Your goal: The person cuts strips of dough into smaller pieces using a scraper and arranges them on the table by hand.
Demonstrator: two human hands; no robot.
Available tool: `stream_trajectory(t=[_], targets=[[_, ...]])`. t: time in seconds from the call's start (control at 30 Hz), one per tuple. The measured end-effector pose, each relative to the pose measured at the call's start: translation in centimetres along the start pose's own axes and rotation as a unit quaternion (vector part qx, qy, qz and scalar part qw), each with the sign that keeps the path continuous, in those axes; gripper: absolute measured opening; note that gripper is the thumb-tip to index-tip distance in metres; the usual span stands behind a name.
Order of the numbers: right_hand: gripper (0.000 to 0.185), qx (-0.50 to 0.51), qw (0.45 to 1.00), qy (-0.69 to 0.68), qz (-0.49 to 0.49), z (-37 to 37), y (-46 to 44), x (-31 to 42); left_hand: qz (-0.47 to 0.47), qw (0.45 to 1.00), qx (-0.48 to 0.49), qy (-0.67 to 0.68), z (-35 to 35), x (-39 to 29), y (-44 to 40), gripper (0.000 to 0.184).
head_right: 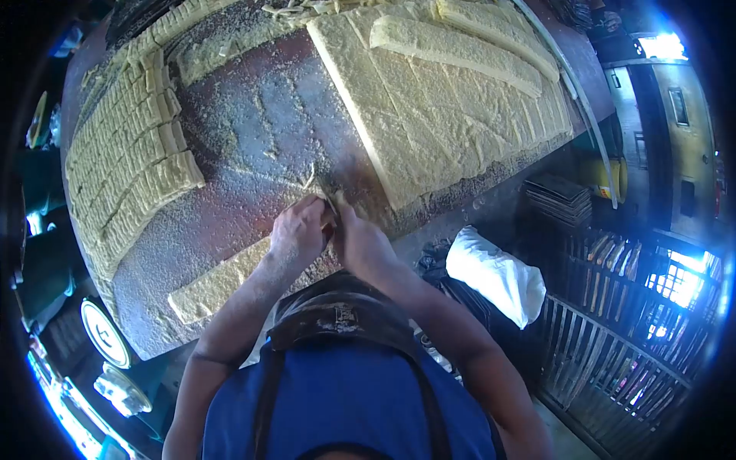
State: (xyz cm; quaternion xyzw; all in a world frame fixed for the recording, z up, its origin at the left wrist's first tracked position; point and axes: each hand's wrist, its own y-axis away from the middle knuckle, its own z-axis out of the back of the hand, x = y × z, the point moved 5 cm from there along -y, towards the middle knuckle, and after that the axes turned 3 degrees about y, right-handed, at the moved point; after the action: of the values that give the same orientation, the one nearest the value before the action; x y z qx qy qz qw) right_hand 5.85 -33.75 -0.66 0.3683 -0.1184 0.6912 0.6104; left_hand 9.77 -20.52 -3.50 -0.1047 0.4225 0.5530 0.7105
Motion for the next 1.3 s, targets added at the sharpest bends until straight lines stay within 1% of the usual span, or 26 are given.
stream_trajectory(t=[0.07, 0.1, 0.13, 0.2, 0.27, 0.3, 0.33, 0.37, 0.4, 0.47, 0.5, 0.53, 0.57, 0.63, 0.73, 0.77, 0.83, 0.9, 0.93, 1.0, 1.03, 1.07, 1.13, 1.17, 1.23, 1.3], targets=[[0.043, 0.011, 0.998, -0.049, -0.028, -1.3, -1.7, -1.2, 0.007, 1.0, -0.008, 0.004, 1.1, -0.4, 0.2, 0.017], [0.043, 0.01, 0.999, -0.017, -0.035, -1.1, -1.7, -1.9, -0.022, 0.999, -0.03, 0.017, 1.1, -0.6, 0.6, 0.018], [0.043, 0.005, 0.999, -0.024, -0.033, -0.3, -1.3, -2.3, -0.052, 0.997, -0.052, 0.029, 1.2, -0.9, 1.0, 0.019], [0.038, 0.046, 0.992, -0.088, -0.082, 2.3, -1.9, -4.3, -0.042, 0.996, -0.046, 0.066, 0.8, 0.2, 0.3, 0.022], [0.036, 0.004, 0.992, -0.125, -0.032, 5.8, -0.9, -5.9, -0.019, 0.993, -0.037, 0.108, 0.5, -0.3, 0.3, 0.025], [0.034, -0.039, 0.986, -0.16, 0.009, 7.8, -0.6, -6.5, 0.041, 0.996, -0.071, 0.044, 0.8, -0.7, -0.1, 0.032], [0.034, -0.032, 0.986, -0.161, 0.026, 9.3, -0.5, -7.0, 0.103, 0.989, -0.106, -0.018, 1.3, -1.3, -0.6, 0.039], [0.031, -0.053, 0.99, -0.129, 0.027, 10.9, -0.4, -7.6, 0.16, 0.986, -0.052, -0.015, 0.8, -2.2, -1.6, 0.051], [0.031, -0.065, 0.99, -0.116, 0.035, 12.1, -0.3, -7.8, 0.166, 0.984, -0.068, -0.018, 0.4, -3.4, -2.1, 0.051], [0.031, -0.075, 0.99, -0.104, 0.058, 14.0, 0.0, -8.5, 0.137, 0.974, 0.006, -0.181, -1.7, -5.2, -3.5, 0.054], [0.032, -0.051, 0.993, -0.094, 0.051, 14.4, 0.1, -9.2, 0.079, 0.967, -0.084, -0.228, -2.8, -5.7, -3.6, 0.047], [0.034, -0.028, 0.995, -0.085, 0.039, 14.8, 0.4, -9.9, 0.08, 0.965, -0.093, -0.233, -3.1, -5.9, -4.3, 0.047], [0.035, -0.004, 0.997, -0.076, 0.025, 15.0, 1.0, -10.6, 0.122, 0.969, -0.068, -0.204, -3.6, -5.5, -4.6, 0.038], [0.035, -0.007, 0.995, -0.091, 0.04, 15.6, 2.0, -11.3, 0.136, 0.982, -0.007, -0.131, -2.5, -6.8, -4.2, 0.027], [0.034, -0.021, 0.992, -0.107, 0.061, 15.9, 2.8, -12.9, 0.191, 0.979, 0.023, -0.074, -3.3, -2.0, -7.4, 0.024], [0.033, -0.032, 0.991, -0.111, 0.067, 16.1, 3.0, -13.4, 0.118, 0.992, -0.005, -0.05, -1.8, -2.0, -8.4, 0.02], [0.033, -0.011, 0.99, -0.134, 0.034, 16.1, 3.3, -13.9, 0.193, 0.978, -0.039, 0.076, 1.0, -0.1, -10.6, 0.015], [0.032, 0.013, 0.988, -0.156, -0.004, 15.9, 3.2, -13.7, 0.159, 0.968, -0.165, 0.103, 5.9, -2.7, -12.2, 0.013], [0.032, 0.027, 0.988, -0.151, 0.005, 15.7, 3.2, -12.8, 0.167, 0.958, -0.191, 0.132, 8.5, -4.6, -12.9, 0.019], [0.031, 0.047, 0.988, -0.147, 0.007, 14.5, 3.0, -11.6, 0.052, 0.924, -0.368, 0.091, 13.2, -7.3, -13.3, 0.05], [0.029, 0.029, 0.992, -0.104, 0.071, 14.0, 2.8, -10.2, 0.012, 0.916, -0.384, 0.118, 14.5, -8.2, -13.3, 0.051], [0.028, 0.009, 0.989, -0.061, 0.136, 13.3, 2.7, -8.8, 0.013, 0.918, -0.379, 0.118, 15.2, -9.3, -12.4, 0.051], [0.03, -0.005, 0.992, -0.042, 0.116, 11.1, 2.5, -7.0, -0.009, 0.943, -0.316, 0.102, 15.0, -11.2, -10.4, 0.051], [0.032, -0.018, 0.994, -0.021, 0.102, 10.0, 2.3, -6.1, -0.083, 0.947, -0.306, 0.053, 13.5, -10.2, -9.6, 0.037], [0.035, -0.032, 0.997, 0.019, 0.072, 7.3, 1.7, -4.7, -0.056, 0.991, -0.124, 0.004, 9.9, -7.3, -7.4, 0.029], [0.033, -0.009, 0.998, 0.056, 0.014, 4.0, 0.3, -4.5, -0.038, 0.997, -0.037, -0.062, 6.5, -4.1, -3.7, 0.028]])
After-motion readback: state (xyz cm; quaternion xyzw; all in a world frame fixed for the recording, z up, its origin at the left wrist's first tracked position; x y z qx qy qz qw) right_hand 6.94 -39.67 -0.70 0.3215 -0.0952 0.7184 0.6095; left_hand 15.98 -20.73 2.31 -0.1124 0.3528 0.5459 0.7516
